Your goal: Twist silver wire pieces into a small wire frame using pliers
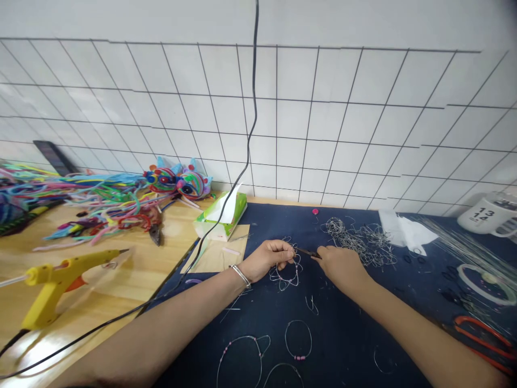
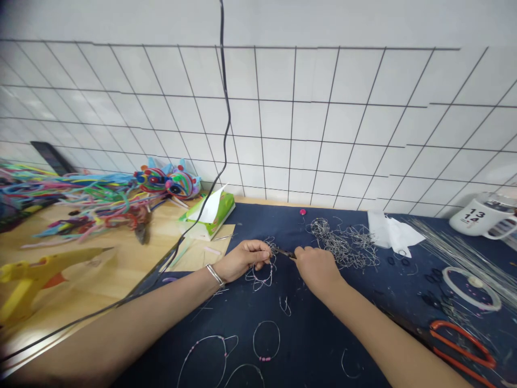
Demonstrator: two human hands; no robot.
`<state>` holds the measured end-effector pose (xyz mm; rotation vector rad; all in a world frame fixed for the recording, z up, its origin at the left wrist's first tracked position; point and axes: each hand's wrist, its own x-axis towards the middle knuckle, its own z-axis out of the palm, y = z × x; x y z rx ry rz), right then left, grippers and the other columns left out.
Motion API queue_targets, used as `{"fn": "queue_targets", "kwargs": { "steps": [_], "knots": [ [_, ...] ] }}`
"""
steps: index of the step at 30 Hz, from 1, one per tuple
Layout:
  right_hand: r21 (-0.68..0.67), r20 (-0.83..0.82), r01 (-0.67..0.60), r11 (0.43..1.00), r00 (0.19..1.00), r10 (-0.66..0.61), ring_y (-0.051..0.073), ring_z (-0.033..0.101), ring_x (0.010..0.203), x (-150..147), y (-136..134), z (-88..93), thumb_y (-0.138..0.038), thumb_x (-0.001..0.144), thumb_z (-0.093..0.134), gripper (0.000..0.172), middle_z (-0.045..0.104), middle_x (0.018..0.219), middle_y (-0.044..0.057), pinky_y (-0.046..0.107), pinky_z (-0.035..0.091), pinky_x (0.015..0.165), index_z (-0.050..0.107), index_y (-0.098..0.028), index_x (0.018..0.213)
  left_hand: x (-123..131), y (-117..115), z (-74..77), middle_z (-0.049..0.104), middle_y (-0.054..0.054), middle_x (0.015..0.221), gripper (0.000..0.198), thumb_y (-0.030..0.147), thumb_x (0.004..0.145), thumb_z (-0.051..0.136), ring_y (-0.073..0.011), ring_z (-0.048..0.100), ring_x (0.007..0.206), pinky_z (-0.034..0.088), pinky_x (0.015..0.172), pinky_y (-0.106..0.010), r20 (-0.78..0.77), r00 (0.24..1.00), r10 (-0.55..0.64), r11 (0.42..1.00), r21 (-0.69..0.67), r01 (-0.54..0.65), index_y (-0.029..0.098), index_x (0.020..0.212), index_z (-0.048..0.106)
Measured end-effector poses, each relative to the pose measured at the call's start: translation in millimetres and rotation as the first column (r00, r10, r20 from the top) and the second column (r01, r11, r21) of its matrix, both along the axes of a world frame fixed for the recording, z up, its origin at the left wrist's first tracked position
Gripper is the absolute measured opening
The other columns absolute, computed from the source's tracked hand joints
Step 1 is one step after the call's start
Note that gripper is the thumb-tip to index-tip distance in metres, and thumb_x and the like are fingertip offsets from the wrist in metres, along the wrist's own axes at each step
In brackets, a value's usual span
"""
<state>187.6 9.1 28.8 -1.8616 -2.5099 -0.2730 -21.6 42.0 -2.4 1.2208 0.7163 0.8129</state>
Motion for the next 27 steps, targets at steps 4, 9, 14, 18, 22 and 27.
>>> {"fn": "queue_targets", "kwargs": {
  "steps": [4,9,14,18,22,27],
  "knots": [
    [-0.019,-0.034,-0.013,1.000,0.999,0.012,0.016,0.056,0.062,-0.8,2.2,1.0,-0.047,0.084,0.032,0.035,0.059,0.071,0.004,0.024,0.030,0.050,0.055,-0.020,0.079,-1.6,0.3,2.8,0.057,-0.002,0.065,0.022,0.031,0.067,0.064,-0.0049,0.044,0.048,0.034,0.048,-0.020,0.046,0.999,-0.013,0.999,-0.037,0.014,0.011,0.076,0.058],
    [-0.063,-0.142,-0.048,0.997,0.989,0.039,0.014,0.054,0.062,-2.4,2.5,1.6,-0.049,0.084,0.031,0.037,0.059,0.072,0.003,0.024,0.030,0.051,0.055,-0.021,0.078,-2.2,-0.6,5.2,0.057,-0.002,0.064,0.020,0.028,0.068,0.063,-0.0051,0.045,0.048,0.034,0.048,-0.020,0.077,0.996,-0.041,0.998,-0.053,0.045,0.011,0.074,0.057],
    [-0.061,-0.193,-0.073,0.995,0.979,0.060,0.012,0.053,0.064,-2.8,2.1,0.2,-0.048,0.084,0.032,0.035,0.057,0.071,0.002,0.023,0.031,0.055,0.054,-0.021,0.078,-2.7,-1.0,6.0,0.057,-0.003,0.064,0.020,0.028,0.068,0.064,-0.0051,0.045,0.047,0.034,0.048,-0.020,0.039,0.998,-0.056,0.998,-0.035,0.057,0.010,0.072,0.057],
    [-0.033,-0.207,-0.091,0.995,0.975,0.082,0.012,0.052,0.066,-4.4,2.7,-2.6,-0.046,0.084,0.034,0.033,0.056,0.073,0.001,0.022,0.031,0.056,0.053,-0.021,0.076,-4.5,-1.1,6.1,0.057,-0.004,0.063,0.020,0.028,0.067,0.064,-0.0053,0.045,0.046,0.034,0.047,-0.020,0.031,0.996,-0.087,0.995,-0.053,0.088,0.009,0.070,0.057],
    [0.000,-0.199,-0.106,0.994,0.974,0.104,0.011,0.051,0.068,-5.7,2.9,-5.5,-0.044,0.084,0.035,0.031,0.055,0.072,0.001,0.021,0.031,0.057,0.053,-0.020,0.075,-5.3,-1.9,4.8,0.055,-0.003,0.060,0.019,0.027,0.066,0.065,-0.0056,0.045,0.045,0.034,0.045,-0.019,0.052,0.988,-0.145,0.983,-0.104,0.150,0.009,0.069,0.058],
    [0.006,-0.186,-0.143,0.990,0.972,0.141,0.011,0.052,0.068,-5.5,3.2,-9.7,-0.044,0.085,0.034,0.031,0.055,0.071,0.001,0.021,0.031,0.058,0.053,-0.021,0.074,-5.5,-2.7,4.9,0.055,-0.003,0.059,0.018,0.026,0.068,0.063,-0.0053,0.045,0.044,0.032,0.044,-0.019,0.062,0.981,-0.186,0.975,-0.112,0.192,0.009,0.067,0.057]
  ]
}}
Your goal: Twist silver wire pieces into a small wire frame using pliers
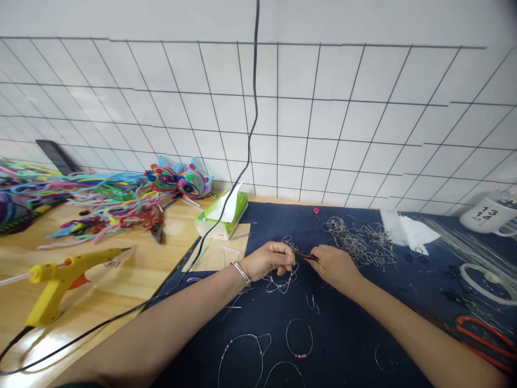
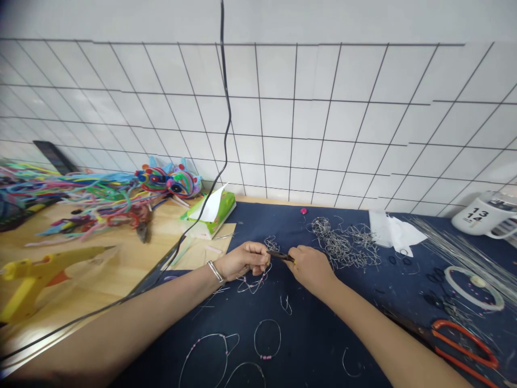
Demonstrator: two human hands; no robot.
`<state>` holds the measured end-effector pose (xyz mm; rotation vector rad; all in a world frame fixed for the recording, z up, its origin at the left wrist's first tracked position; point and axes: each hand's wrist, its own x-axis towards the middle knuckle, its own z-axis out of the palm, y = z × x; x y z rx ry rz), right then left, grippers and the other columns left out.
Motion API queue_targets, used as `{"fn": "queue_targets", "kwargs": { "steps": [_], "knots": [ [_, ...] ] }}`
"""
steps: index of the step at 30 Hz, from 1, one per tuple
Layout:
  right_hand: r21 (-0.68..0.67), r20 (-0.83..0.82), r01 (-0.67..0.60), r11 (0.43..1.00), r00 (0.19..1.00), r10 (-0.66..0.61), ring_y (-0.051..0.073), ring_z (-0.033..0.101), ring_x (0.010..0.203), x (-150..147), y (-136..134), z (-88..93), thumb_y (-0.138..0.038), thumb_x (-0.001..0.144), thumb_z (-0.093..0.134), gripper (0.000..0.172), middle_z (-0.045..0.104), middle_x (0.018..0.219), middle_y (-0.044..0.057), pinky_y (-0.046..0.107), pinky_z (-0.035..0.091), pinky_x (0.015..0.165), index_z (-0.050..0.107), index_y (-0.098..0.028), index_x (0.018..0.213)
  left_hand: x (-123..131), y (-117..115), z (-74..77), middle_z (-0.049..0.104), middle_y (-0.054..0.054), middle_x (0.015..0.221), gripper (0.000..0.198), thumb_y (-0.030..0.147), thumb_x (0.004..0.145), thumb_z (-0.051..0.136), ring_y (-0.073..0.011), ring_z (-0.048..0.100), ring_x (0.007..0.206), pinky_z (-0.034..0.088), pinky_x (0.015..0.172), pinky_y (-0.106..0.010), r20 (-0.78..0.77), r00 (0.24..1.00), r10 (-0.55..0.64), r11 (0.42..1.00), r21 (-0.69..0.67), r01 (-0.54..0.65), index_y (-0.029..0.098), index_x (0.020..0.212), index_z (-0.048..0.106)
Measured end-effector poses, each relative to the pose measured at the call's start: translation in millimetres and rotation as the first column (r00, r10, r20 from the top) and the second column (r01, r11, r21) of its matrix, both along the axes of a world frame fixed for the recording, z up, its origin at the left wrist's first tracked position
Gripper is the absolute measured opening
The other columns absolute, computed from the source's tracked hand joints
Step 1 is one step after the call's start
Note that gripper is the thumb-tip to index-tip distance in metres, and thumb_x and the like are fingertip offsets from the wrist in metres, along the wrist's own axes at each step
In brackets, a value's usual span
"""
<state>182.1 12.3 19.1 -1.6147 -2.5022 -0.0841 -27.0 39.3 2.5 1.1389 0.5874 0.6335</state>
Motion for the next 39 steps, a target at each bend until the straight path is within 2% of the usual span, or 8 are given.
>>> {"fn": "queue_targets", "kwargs": {
  "steps": [7,12,15,20,25,39],
  "knots": [
    [-0.040,0.016,0.078,0.996,0.997,-0.077,0.012,0.053,0.069,-0.1,4.5,-5.1,-0.046,0.085,0.032,0.034,0.057,0.074,0.001,0.022,0.031,0.056,0.053,-0.021,0.077,4.3,-0.3,-1.4,0.057,-0.003,0.065,0.024,0.031,0.067,0.065,-0.0042,0.044,0.047,0.033,0.046,-0.018,-0.022,0.997,0.077,0.995,0.072,-0.076,0.009,0.075,0.058],
    [-0.095,-0.106,0.191,0.977,0.974,-0.200,0.012,0.053,0.065,8.3,15.8,-10.1,-0.049,0.085,0.027,0.040,0.057,0.074,0.002,0.022,0.031,0.055,0.052,-0.020,0.075,8.8,-0.4,-5.1,0.059,-0.003,0.069,0.024,0.031,0.067,0.064,-0.0048,0.047,0.051,0.036,0.050,-0.019,-0.050,0.974,0.222,0.971,0.105,-0.216,0.011,0.079,0.058],
    [-0.105,-0.192,0.214,0.971,0.954,-0.231,0.011,0.051,0.062,12.6,20.4,-14.7,-0.050,0.085,0.025,0.041,0.056,0.072,0.001,0.022,0.030,0.054,0.050,-0.020,0.072,10.1,-0.3,-5.2,0.059,-0.003,0.073,0.023,0.031,0.069,0.063,-0.0058,0.050,0.056,0.039,0.053,-0.019,-0.037,0.952,0.304,0.946,0.125,-0.298,0.012,0.080,0.057],
    [-0.082,-0.256,0.208,0.975,0.941,-0.222,0.012,0.052,0.067,12.9,20.7,-21.6,-0.050,0.085,0.027,0.040,0.057,0.075,0.002,0.021,0.033,0.059,0.052,-0.020,0.075,12.0,0.3,-5.7,0.059,-0.003,0.077,0.022,0.030,0.071,0.061,-0.0068,0.052,0.061,0.041,0.058,-0.020,-0.002,0.928,0.373,0.922,0.109,-0.370,0.012,0.084,0.056],
    [-0.033,-0.250,0.184,0.982,0.950,-0.186,0.012,0.052,0.073,11.4,18.0,-23.6,-0.047,0.085,0.028,0.038,0.057,0.079,0.003,0.021,0.033,0.064,0.053,-0.020,0.078,13.9,-0.2,-7.8,0.058,-0.003,0.076,0.023,0.030,0.070,0.062,-0.0072,0.052,0.062,0.041,0.058,-0.020,0.012,0.906,0.423,0.900,0.116,-0.421,0.012,0.084,0.057],
    [0.125,-0.193,0.149,0.981,0.973,-0.124,0.011,0.050,0.068,12.4,14.3,-33.5,-0.042,0.086,0.033,0.032,0.055,0.073,0.001,0.020,0.031,0.059,0.053,-0.020,0.075,14.1,-2.7,-14.4,0.059,-0.005,0.082,0.018,0.028,0.072,0.059,-0.0083,0.053,0.066,0.041,0.060,-0.020,0.039,0.869,0.493,0.852,0.184,-0.491,0.013,0.083,0.056]
  ]
}}
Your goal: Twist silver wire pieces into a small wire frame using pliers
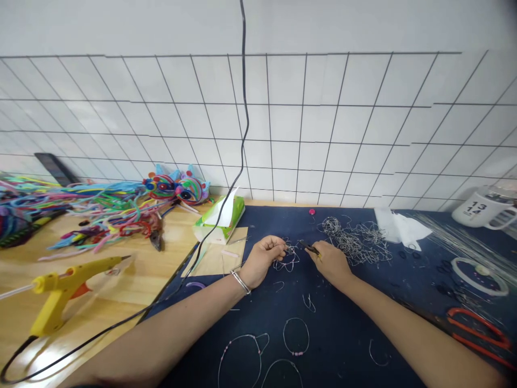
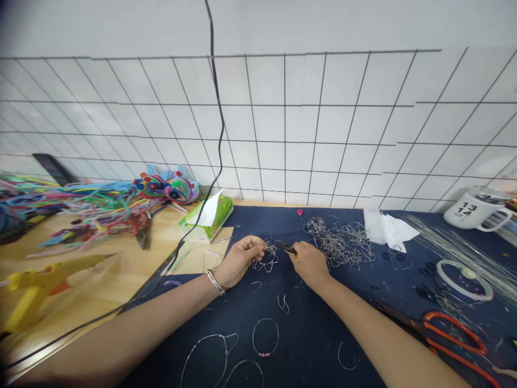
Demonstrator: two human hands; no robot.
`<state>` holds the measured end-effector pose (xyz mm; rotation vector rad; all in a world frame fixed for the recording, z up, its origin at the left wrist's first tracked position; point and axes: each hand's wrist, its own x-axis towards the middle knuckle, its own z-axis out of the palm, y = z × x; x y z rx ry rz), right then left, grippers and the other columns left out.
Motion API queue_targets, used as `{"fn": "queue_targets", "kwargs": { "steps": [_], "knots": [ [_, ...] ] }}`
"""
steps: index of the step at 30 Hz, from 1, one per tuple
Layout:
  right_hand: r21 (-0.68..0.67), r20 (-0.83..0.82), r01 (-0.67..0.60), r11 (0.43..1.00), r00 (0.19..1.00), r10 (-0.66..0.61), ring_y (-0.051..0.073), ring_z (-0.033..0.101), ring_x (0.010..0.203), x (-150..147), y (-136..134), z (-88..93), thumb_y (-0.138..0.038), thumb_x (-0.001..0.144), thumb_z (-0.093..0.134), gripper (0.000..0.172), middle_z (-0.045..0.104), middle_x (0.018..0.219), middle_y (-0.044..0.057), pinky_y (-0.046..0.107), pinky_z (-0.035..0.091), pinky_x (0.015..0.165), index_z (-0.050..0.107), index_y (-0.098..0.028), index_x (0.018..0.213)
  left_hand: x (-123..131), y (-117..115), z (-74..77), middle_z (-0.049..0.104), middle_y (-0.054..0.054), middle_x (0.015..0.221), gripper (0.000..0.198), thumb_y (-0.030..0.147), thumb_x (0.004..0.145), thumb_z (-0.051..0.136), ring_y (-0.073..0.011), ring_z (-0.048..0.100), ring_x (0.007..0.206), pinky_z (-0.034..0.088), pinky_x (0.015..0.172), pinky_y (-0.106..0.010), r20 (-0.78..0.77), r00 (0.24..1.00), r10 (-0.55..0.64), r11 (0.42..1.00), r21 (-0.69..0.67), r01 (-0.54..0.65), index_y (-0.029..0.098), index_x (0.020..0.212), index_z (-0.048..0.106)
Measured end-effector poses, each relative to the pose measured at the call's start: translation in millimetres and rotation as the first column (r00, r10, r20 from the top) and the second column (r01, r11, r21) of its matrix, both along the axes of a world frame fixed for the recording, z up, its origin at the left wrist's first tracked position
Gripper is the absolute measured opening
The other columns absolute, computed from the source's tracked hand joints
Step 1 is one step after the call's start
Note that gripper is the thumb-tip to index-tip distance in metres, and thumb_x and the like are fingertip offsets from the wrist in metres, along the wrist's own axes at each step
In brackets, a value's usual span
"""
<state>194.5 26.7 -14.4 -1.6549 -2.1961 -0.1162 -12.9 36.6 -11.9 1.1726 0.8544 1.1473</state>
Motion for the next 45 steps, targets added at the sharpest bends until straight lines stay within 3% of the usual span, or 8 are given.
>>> {"fn": "queue_targets", "kwargs": {
  "steps": [16,38,45],
  "knots": [
    [0.010,0.126,0.000,1.000,0.992,-0.001,0.011,0.049,0.070,-4.1,-3.5,2.7,-0.039,0.085,0.036,0.026,0.054,0.072,0.000,0.022,0.029,0.060,0.052,-0.021,0.074,1.9,-1.3,2.8,0.058,-0.002,0.075,0.018,0.027,0.071,0.061,-0.0073,0.053,0.063,0.041,0.059,-0.020,0.023,1.000,-0.014,0.999,-0.040,0.015,0.014,0.082,0.057],
    [-0.025,0.123,0.047,0.999,0.991,-0.043,0.010,0.049,0.071,-6.5,-6.3,5.4,-0.038,0.085,0.037,0.025,0.054,0.075,0.000,0.021,0.028,0.058,0.052,-0.021,0.075,3.8,-10.7,5.2,0.060,-0.006,0.088,0.025,0.026,0.071,0.062,-0.0103,0.056,0.071,0.042,0.069,-0.025,0.105,0.981,-0.161,0.984,-0.061,0.168,0.014,0.092,0.057],
    [-0.018,0.126,0.058,0.998,0.990,-0.056,0.011,0.049,0.072,-7.5,-6.0,5.4,-0.037,0.085,0.037,0.024,0.054,0.075,0.000,0.022,0.029,0.060,0.053,-0.021,0.075,3.2,-10.1,4.7,0.060,-0.006,0.088,0.025,0.024,0.070,0.063,-0.0103,0.056,0.072,0.042,0.068,-0.025,0.098,0.982,-0.162,0.984,-0.060,0.168,0.014,0.092,0.057]
  ]
}}
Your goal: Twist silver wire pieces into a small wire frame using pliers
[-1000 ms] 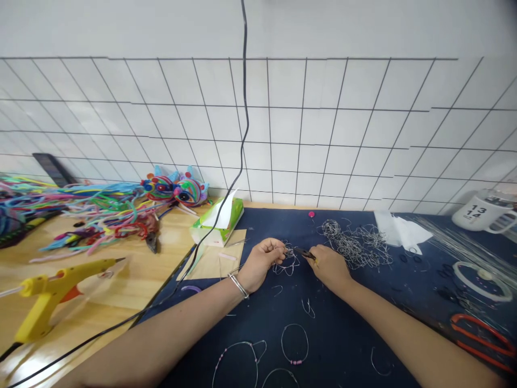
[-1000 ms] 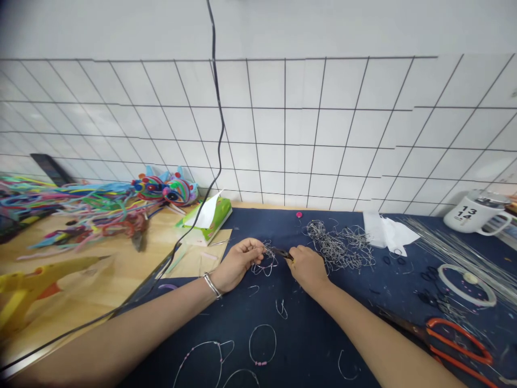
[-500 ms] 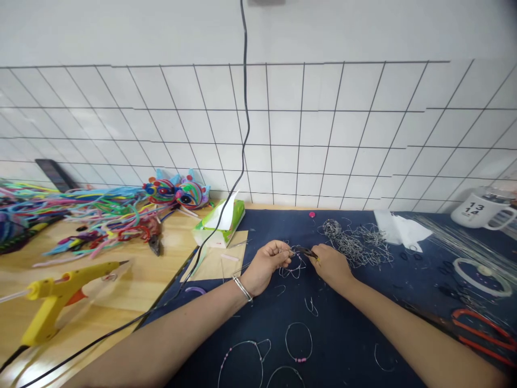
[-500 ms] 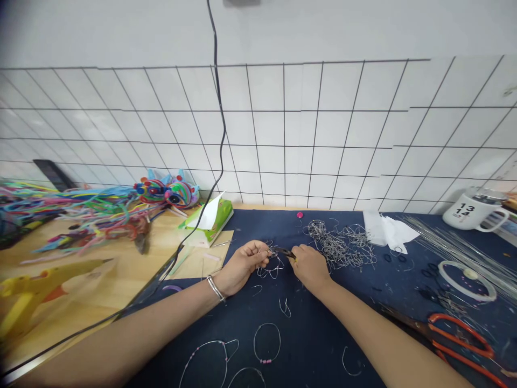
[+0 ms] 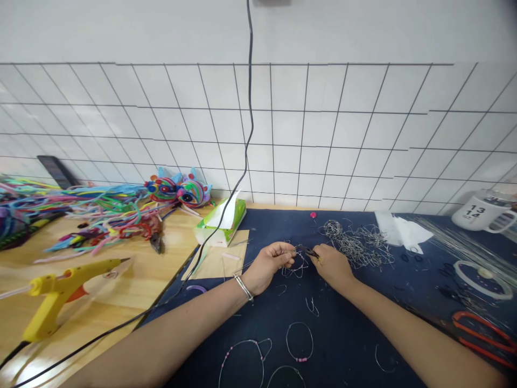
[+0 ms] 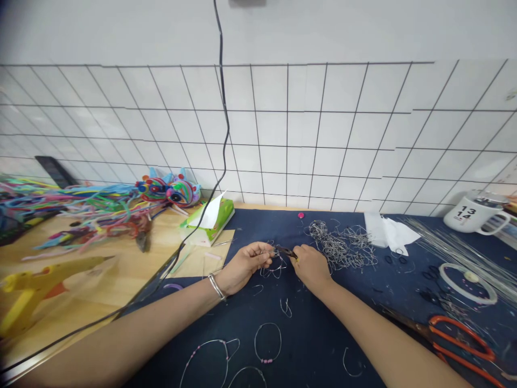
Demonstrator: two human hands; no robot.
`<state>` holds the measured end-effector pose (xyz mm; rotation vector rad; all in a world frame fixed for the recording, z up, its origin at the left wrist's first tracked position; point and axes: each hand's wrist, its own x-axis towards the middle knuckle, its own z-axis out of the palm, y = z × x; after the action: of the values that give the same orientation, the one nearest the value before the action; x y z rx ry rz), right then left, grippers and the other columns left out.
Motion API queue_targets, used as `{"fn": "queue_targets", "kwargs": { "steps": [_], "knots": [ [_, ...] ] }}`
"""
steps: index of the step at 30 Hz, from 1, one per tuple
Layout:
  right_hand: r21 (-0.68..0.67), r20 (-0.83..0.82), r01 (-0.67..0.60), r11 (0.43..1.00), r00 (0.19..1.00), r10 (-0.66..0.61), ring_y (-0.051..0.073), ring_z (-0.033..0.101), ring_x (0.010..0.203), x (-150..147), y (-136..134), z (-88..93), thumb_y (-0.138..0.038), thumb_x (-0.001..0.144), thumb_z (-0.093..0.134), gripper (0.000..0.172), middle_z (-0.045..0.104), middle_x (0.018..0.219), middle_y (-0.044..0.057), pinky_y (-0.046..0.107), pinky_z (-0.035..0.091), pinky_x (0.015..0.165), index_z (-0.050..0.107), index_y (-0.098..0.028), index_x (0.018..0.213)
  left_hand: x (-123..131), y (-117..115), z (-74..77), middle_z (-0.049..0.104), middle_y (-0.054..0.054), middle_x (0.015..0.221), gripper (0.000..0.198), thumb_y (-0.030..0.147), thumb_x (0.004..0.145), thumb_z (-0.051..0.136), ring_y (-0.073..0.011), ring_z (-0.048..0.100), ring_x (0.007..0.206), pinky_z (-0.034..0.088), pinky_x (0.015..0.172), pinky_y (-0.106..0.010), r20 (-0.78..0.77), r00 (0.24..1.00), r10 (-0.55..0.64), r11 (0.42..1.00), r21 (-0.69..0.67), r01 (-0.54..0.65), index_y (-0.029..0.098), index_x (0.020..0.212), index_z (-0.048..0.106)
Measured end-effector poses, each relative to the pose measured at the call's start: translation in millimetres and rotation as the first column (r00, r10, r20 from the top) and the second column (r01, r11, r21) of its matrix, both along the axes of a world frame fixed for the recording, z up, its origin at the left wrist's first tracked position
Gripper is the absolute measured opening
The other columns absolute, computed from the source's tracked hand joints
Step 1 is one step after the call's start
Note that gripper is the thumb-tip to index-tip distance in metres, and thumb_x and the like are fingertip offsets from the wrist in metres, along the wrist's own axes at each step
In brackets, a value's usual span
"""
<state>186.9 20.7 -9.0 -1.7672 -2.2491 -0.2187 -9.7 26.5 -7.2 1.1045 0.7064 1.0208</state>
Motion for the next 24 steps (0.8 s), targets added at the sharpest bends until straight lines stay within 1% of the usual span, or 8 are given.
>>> {"fn": "queue_targets", "kwargs": {
  "steps": [4,10,15,24],
  "knots": [
    [0.000,-0.001,-0.012,1.000,1.000,0.012,0.011,0.049,0.071,0.3,0.1,0.3,-0.035,0.084,0.040,0.020,0.054,0.075,-0.001,0.022,0.029,0.059,0.052,-0.021,0.076,-0.1,0.4,0.0,0.059,-0.006,0.088,0.023,0.024,0.070,0.062,-0.0101,0.055,0.071,0.042,0.067,-0.024,-0.001,1.000,-0.005,1.000,-0.002,0.005,0.014,0.090,0.056],
    [-0.002,0.005,-0.011,1.000,1.000,0.011,0.011,0.048,0.070,0.9,-0.6,0.8,-0.034,0.083,0.041,0.019,0.054,0.074,-0.001,0.022,0.028,0.056,0.051,-0.021,0.074,0.5,0.1,2.4,0.059,-0.006,0.086,0.020,0.024,0.071,0.062,-0.0098,0.055,0.070,0.042,0.066,-0.023,-0.016,1.000,-0.012,1.000,0.006,0.012,0.013,0.086,0.054],
    [-0.003,0.003,-0.014,1.000,1.000,0.014,0.011,0.048,0.072,1.2,-1.2,1.1,-0.033,0.082,0.043,0.016,0.054,0.075,-0.001,0.022,0.029,0.059,0.051,-0.021,0.075,1.9,-0.6,3.0,0.059,-0.006,0.085,0.020,0.025,0.071,0.062,-0.0097,0.055,0.070,0.042,0.064,-0.023,-0.015,1.000,-0.008,1.000,0.002,0.008,0.013,0.084,0.053],
    [-0.008,0.005,-0.021,1.000,1.000,0.021,0.011,0.049,0.073,0.9,-0.5,2.2,-0.032,0.083,0.042,0.016,0.054,0.076,0.000,0.022,0.030,0.061,0.052,-0.021,0.076,3.5,-1.3,3.3,0.061,-0.006,0.085,0.022,0.026,0.070,0.063,-0.0099,0.056,0.067,0.043,0.063,-0.023,-0.025,1.000,-0.006,1.000,0.025,0.007,0.013,0.083,0.051]
  ]
}}
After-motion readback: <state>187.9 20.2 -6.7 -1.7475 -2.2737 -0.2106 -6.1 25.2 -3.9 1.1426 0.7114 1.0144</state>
